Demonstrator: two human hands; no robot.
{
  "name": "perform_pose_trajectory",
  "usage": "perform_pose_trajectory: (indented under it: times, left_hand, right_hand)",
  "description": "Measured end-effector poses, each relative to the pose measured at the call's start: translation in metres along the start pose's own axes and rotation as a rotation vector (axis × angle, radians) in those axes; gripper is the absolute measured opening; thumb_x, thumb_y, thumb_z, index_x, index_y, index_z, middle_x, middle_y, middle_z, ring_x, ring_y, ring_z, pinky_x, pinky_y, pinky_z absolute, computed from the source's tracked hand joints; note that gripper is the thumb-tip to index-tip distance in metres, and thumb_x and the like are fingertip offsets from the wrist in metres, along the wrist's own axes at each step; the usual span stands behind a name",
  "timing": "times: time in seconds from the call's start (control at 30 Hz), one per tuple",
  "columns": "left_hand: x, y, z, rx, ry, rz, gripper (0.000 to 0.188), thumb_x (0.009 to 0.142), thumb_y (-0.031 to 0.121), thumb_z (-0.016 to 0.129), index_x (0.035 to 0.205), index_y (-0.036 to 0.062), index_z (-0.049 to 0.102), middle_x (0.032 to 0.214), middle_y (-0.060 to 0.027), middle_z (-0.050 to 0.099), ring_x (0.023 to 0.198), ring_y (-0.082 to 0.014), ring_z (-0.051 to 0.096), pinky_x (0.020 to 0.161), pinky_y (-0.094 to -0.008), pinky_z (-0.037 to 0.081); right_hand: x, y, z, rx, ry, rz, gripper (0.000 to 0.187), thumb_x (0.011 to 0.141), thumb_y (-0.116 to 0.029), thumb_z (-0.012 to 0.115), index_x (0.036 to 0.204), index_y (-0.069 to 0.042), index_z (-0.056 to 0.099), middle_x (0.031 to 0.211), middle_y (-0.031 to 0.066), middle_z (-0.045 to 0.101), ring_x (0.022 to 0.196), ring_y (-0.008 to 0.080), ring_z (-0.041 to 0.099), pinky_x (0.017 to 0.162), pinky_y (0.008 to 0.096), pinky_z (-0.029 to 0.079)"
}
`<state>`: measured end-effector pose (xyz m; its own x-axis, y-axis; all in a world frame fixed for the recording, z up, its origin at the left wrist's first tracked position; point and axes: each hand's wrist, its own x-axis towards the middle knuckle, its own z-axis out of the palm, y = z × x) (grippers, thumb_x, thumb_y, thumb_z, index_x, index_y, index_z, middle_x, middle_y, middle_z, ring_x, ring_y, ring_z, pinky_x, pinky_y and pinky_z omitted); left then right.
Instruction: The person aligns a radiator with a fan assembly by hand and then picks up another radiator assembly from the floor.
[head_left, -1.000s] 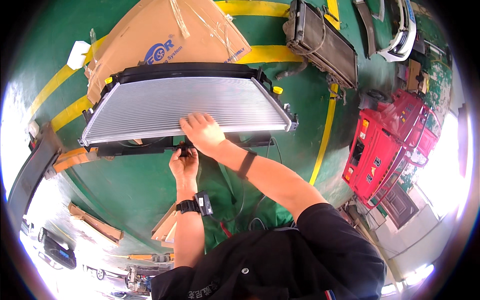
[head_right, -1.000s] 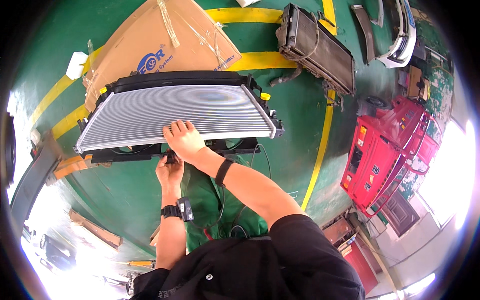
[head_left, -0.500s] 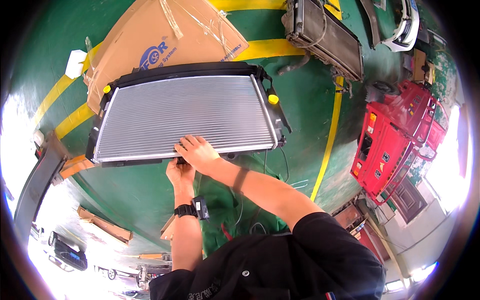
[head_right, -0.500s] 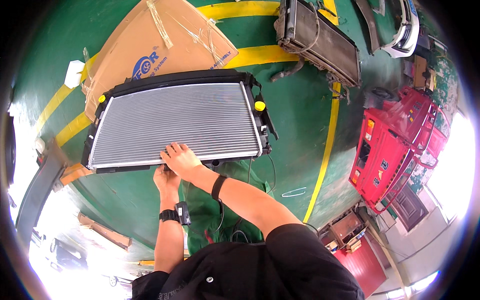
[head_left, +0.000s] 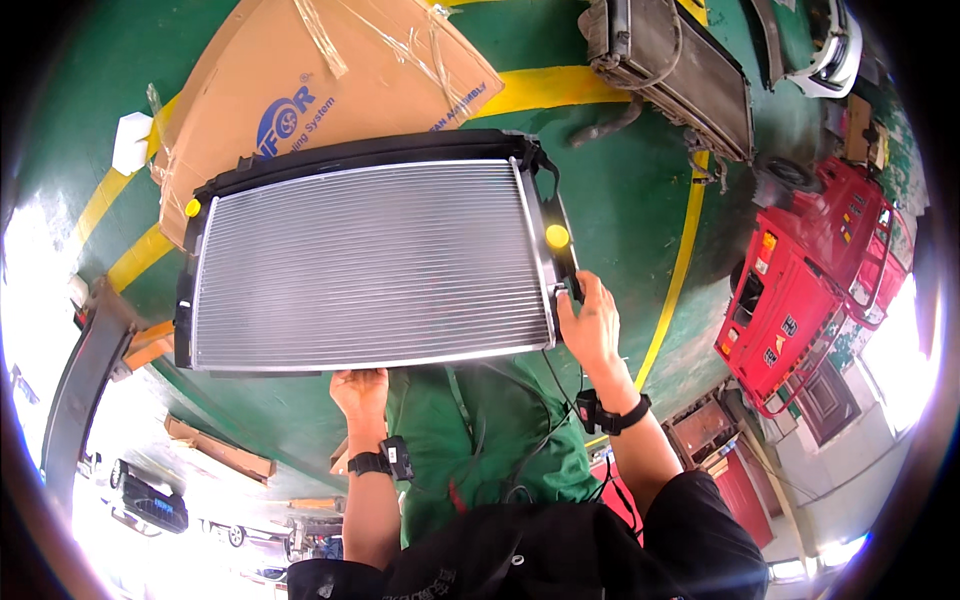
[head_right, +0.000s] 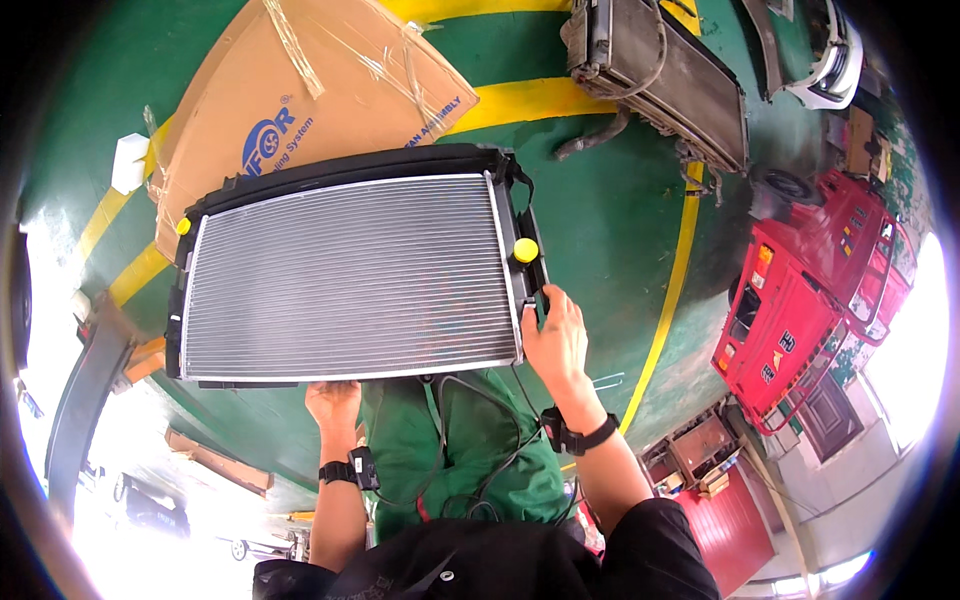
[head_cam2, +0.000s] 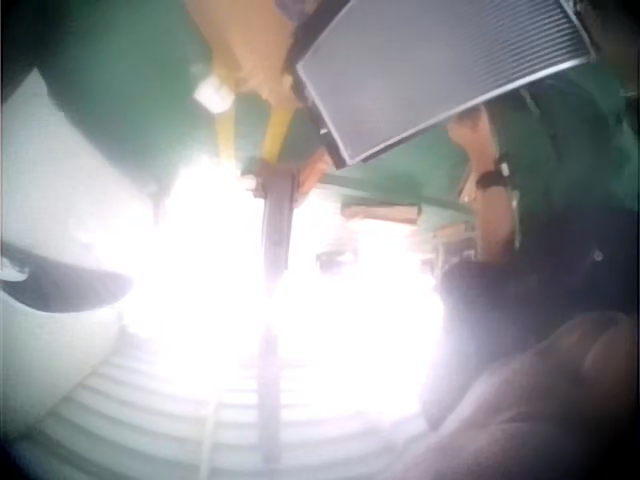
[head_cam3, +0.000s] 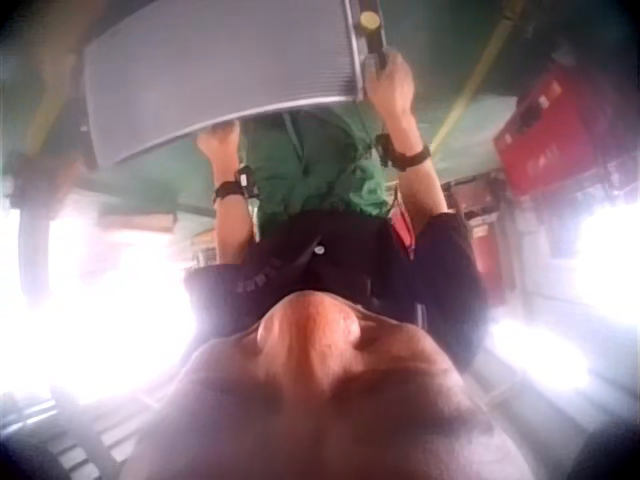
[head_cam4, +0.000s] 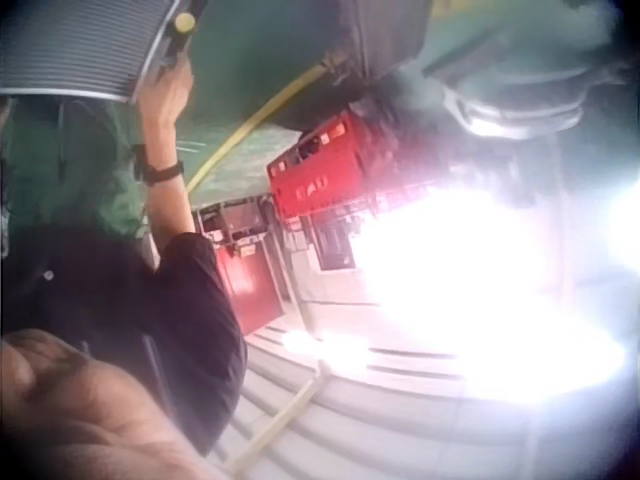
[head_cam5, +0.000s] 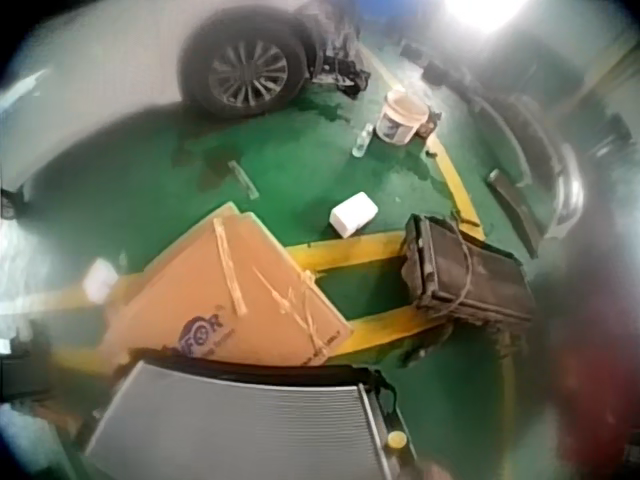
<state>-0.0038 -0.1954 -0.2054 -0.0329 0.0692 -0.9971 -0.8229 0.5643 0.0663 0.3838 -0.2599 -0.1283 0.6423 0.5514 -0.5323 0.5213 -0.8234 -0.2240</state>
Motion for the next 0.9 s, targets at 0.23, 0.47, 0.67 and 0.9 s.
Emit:
perform_pose_trajectory:
  times: [0.23,0.47,0.67,0.9]
  left_hand:
    - [0.006,-0.008,0.008,0.022,0.152,0.036,0.027,0.085,0.012,0.049,0.102,0.0015,0.067,0.104,-0.0107,0.07,0.097,-0.0281,0.067,0.083,-0.0456,0.056]
    - [0.02,-0.008,-0.023,0.009,0.091,-0.028,0.028,0.093,0.023,0.05,0.108,0.0051,0.066,0.107,-0.0074,0.069,0.102,-0.0249,0.064,0.084,-0.0453,0.054]
    - [0.026,-0.023,-0.022,0.014,0.076,-0.002,0.038,0.098,0.03,0.046,0.123,0.0052,0.06,0.122,-0.0106,0.063,0.113,-0.0307,0.06,0.096,-0.0495,0.05]
    - [0.026,-0.024,-0.021,-0.014,-0.039,-0.07,0.039,0.098,0.029,0.046,0.125,0.004,0.058,0.127,-0.0114,0.06,0.119,-0.031,0.056,0.104,-0.0494,0.044]
  right_hand:
    - [0.005,-0.005,0.032,-0.322,-0.1,-0.007,0.044,0.084,-0.027,0.068,0.119,-0.004,0.056,0.1,0.0133,0.065,0.098,0.0315,0.061,0.081,0.0464,0.046]
    - [0.04,0.002,0.059,-0.269,-0.042,-0.054,0.037,0.084,-0.023,0.07,0.111,-0.001,0.057,0.103,0.0156,0.064,0.096,0.0355,0.061,0.085,0.0455,0.048]
    - [0.068,0.012,0.071,-0.021,0.026,0.187,0.039,0.082,-0.024,0.073,0.107,-0.002,0.053,0.102,0.0204,0.064,0.085,0.0392,0.064,0.074,0.0443,0.053]
    - [0.107,0.015,0.079,-0.316,-0.007,-0.044,0.02,0.086,-0.032,0.069,0.091,-0.014,0.063,0.073,0.0096,0.064,0.059,0.0329,0.064,0.053,0.0427,0.051]
